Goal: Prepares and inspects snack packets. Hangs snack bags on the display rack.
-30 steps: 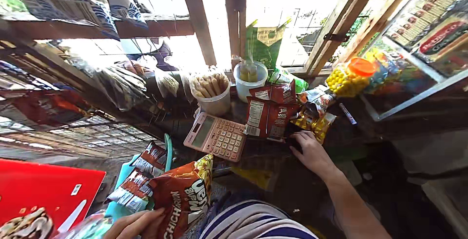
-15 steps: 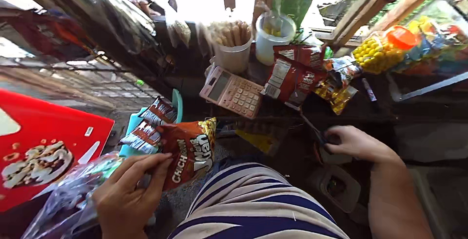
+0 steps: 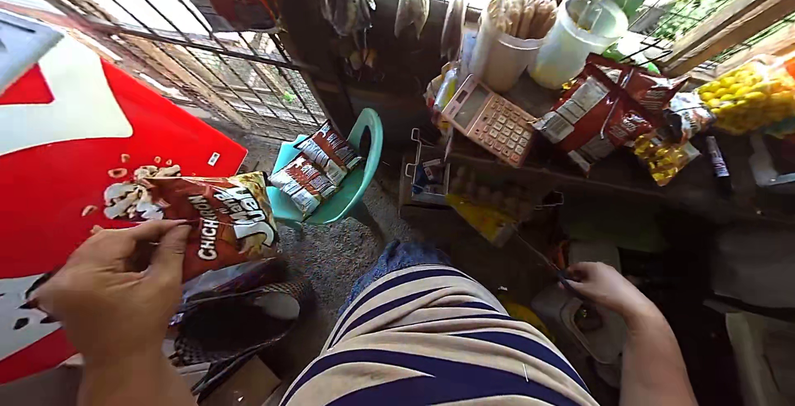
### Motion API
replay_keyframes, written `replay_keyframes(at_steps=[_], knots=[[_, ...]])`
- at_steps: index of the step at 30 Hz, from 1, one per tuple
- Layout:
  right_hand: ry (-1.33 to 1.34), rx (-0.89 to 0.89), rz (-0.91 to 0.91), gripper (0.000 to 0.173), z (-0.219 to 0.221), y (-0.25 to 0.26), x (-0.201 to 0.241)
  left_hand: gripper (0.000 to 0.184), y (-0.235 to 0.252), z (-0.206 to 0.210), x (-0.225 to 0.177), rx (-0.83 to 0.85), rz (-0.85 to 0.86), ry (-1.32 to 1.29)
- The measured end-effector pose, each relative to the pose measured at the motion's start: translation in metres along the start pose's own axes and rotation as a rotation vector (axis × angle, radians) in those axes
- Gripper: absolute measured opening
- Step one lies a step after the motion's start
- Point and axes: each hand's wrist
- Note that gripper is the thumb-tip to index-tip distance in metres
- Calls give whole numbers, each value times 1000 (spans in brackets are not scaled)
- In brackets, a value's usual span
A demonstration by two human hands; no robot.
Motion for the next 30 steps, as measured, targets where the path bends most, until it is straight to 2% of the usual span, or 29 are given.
replay_keyframes(at_steps=[2,4,5,7,9,10,11,12,14,16,17,18,20,22,26,30], knots=[[-181,16,-8,39,28,16,34,38,-12,17,5,72,29,-10],[-133,67,-259,35,52,7,90,32,-20,42,-2,140,81,-51],[17,97,-462,30,58,-7,118,29,-20,51,-6,146,103,-86],[553,210,-936,19,59,-40,151,26,-13,54,-17,118,128,-165],[979,373,-1302,30,40,-65,156,25,0,38,-28,74,122,-255],[1107,405,-1404,34,28,-72,148,25,5,28,-33,49,113,-297],[1165,306,-1435,34,20,-76,136,24,8,18,-37,20,112,-335],[1170,124,-1388,32,19,-75,124,23,10,12,-39,-3,118,-364],[1108,-112,-1110,21,35,-62,105,22,3,7,-44,5,124,-395],[986,-139,-729,6,69,-48,104,19,-14,17,-47,57,97,-428],[905,-92,-612,5,86,-45,111,18,-23,25,-47,83,77,-443],[821,-28,-573,8,98,-45,121,18,-30,34,-48,102,59,-451],[625,41,-687,26,105,-47,144,17,-38,46,-54,126,45,-438],[416,-30,-898,39,96,-51,166,17,-37,49,-64,142,62,-416],[95,-329,-1157,27,58,-61,196,19,-23,48,-85,159,155,-362],[-57,-501,-1269,23,33,-62,200,20,-16,56,-102,179,241,-333]])
Point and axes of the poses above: each hand's wrist, its own y-axis towards the middle knuckle, its own z-axis out of the palm, x = y × z, and after that the axes turned 10 degrees about z, right-handed
